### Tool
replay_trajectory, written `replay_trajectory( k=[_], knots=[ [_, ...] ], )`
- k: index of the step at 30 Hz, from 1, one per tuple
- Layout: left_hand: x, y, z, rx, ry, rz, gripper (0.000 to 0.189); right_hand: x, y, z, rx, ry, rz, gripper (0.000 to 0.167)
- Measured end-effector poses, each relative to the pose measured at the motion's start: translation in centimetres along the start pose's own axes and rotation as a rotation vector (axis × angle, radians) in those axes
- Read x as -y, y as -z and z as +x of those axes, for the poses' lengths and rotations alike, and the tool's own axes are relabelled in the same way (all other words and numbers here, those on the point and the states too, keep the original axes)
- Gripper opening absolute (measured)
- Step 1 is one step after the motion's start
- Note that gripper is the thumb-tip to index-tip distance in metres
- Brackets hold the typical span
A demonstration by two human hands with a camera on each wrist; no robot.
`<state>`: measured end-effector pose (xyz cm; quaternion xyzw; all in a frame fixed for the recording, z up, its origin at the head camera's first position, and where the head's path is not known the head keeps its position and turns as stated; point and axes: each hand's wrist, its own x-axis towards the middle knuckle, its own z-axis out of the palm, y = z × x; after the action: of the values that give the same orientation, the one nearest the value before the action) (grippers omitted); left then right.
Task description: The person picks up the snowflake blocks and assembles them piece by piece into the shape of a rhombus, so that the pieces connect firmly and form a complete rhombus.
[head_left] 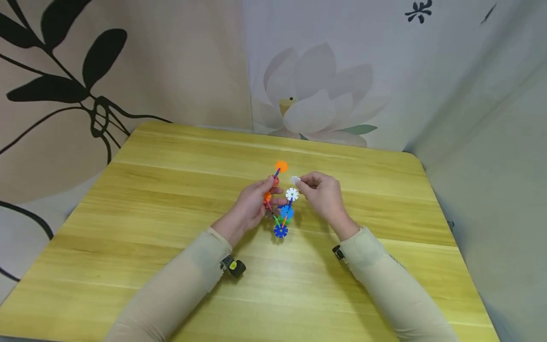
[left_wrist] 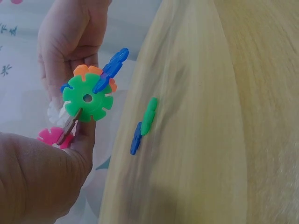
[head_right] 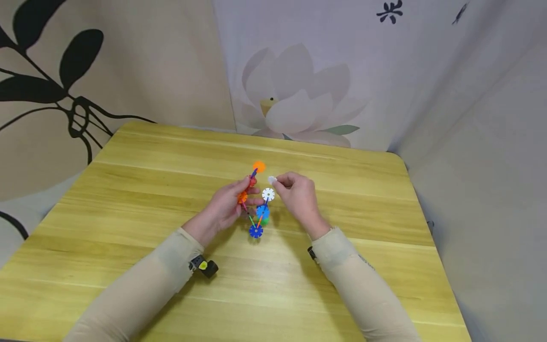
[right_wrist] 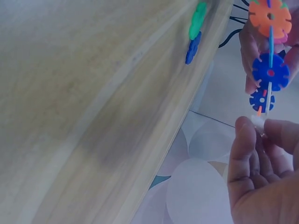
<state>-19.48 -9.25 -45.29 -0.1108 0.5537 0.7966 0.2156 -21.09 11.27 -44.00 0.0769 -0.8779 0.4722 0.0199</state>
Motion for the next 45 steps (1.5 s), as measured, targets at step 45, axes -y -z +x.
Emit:
replay_trajectory(
  k=[45],
  knots=[
    [1.7, -1.1, 0.0, 0.036, -0.012, -0.049, 0.031, 0.7, -2.0, -0.4, -0.087, 0.025, 0.009, 0.019]
  ],
)
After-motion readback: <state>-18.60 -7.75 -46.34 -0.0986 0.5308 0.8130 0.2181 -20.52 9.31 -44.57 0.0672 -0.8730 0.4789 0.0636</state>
